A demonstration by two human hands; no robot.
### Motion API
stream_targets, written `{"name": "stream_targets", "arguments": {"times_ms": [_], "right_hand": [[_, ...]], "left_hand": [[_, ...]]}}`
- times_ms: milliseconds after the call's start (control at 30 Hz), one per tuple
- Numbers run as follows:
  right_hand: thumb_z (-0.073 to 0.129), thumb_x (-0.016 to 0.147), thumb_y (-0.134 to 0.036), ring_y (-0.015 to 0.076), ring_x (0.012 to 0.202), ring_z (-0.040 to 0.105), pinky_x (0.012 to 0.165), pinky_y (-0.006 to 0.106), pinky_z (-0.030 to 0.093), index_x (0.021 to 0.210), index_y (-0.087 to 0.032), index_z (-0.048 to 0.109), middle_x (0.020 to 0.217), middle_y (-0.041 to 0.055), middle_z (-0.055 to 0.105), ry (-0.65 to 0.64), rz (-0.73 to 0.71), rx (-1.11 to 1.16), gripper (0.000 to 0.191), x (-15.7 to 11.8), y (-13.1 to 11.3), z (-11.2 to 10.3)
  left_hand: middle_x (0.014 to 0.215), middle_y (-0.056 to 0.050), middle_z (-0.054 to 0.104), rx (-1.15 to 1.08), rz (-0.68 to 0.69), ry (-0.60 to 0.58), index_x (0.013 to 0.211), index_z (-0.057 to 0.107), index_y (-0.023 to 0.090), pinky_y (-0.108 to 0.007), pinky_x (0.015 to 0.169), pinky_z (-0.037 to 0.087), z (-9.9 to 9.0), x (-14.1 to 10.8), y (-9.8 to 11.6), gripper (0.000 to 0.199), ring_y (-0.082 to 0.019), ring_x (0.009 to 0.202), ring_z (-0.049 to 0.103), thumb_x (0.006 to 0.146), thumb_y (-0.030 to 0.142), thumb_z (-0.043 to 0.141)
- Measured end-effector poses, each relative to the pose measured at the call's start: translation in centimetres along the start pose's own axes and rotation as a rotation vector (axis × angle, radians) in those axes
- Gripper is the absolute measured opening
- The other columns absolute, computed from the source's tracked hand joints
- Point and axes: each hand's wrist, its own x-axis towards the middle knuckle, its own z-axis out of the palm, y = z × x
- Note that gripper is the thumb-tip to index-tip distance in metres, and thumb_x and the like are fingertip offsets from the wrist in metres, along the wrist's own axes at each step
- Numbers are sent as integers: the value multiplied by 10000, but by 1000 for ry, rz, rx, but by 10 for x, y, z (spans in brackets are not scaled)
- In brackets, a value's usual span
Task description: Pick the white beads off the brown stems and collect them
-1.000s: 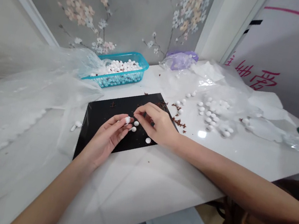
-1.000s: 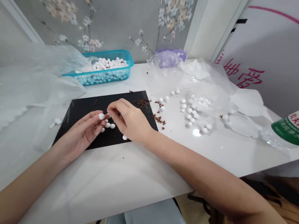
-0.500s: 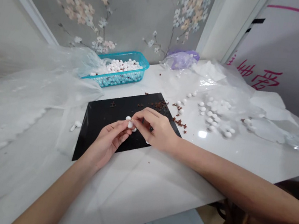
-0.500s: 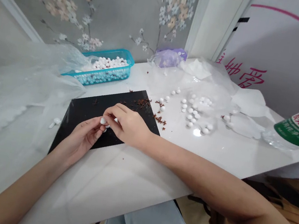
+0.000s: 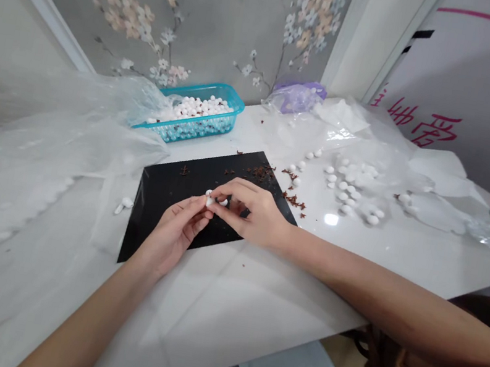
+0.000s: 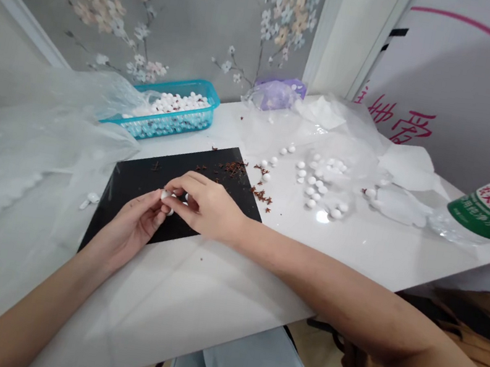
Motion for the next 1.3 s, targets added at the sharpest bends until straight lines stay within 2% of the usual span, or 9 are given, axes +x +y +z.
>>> {"name": "stream_targets", "arguments": {"times_ms": [300, 567, 833, 967, 1067, 1133, 1167, 1233, 1300], "right_hand": [[491, 885, -250, 54, 578, 499, 539, 181, 442, 905, -164, 575, 856, 32, 580, -53, -44, -50, 122, 2, -2, -1], [433, 912, -247, 106, 752, 575, 597, 203, 472, 938, -167, 553, 898, 65, 599, -75, -150, -116, 146, 2, 2, -1], [441, 908, -236, 76, 645, 536, 571, 191, 453, 930, -162, 557, 908, 57, 597, -48, -143, -122, 140, 1, -2, 0], [494, 879, -303, 57, 563, 480, 537, 191, 425, 889, -171, 559, 872, 26, 589, -55, -66, -38, 147, 8, -3, -11], [485, 876, -331, 62, 549, 469, 528, 195, 403, 828, -171, 547, 777, 2, 573, 143, 79, -46, 178, 19, 4, -28], [479, 872, -324, 74, 547, 464, 530, 209, 389, 773, -174, 535, 731, -3, 556, 289, 167, -144, 189, 24, 16, -39], [486, 864, -315, 83, 554, 465, 535, 219, 384, 743, -175, 531, 721, -1, 550, 320, 192, -211, 190, 25, 23, -43], [490, 853, -290, 97, 570, 473, 556, 238, 378, 722, -175, 544, 737, 9, 553, 286, 224, -348, 182, 25, 37, -48], [491, 845, -265, 112, 597, 488, 595, 256, 384, 735, -177, 570, 777, 20, 568, 183, 245, -464, 161, 22, 48, -49]], "left_hand": [[637, 29, 613, -10, -13, 2, 701, 677, 128, -74, 578, 494, 0, -2, 1, 178, -22, 570, 556, 661, 287, 746], [606, 27, 608, -2, -21, 23, 684, 682, 124, -68, 546, 477, 1, -2, 3, 187, -21, 540, 541, 621, 276, 771], [637, 22, 612, 23, 6, 17, 706, 684, 124, -78, 567, 477, -3, -2, 2, 210, -28, 572, 547, 619, 293, 772], [657, 13, 616, 74, 27, -5, 708, 685, 140, -100, 577, 467, 0, -4, 7, 185, -43, 593, 543, 645, 302, 749], [739, -2, 638, 202, 102, 15, 737, 680, 167, -132, 550, 438, 0, -6, 13, 167, -70, 640, 542, 679, 320, 709], [774, -1, 637, 368, 221, 107, 752, 670, 183, -152, 529, 406, -4, -5, 16, 176, -88, 673, 538, 684, 345, 690], [781, 0, 634, 472, 294, 166, 757, 661, 188, -164, 527, 394, -7, -4, 18, 184, -98, 688, 538, 690, 358, 676], [792, -1, 633, 723, 440, 272, 756, 634, 192, -195, 542, 385, -13, -1, 19, 180, -117, 708, 541, 717, 368, 631], [805, -7, 632, 1019, 562, 331, 750, 604, 194, -230, 580, 393, -19, 2, 20, 164, -139, 729, 548, 755, 355, 572]]}}
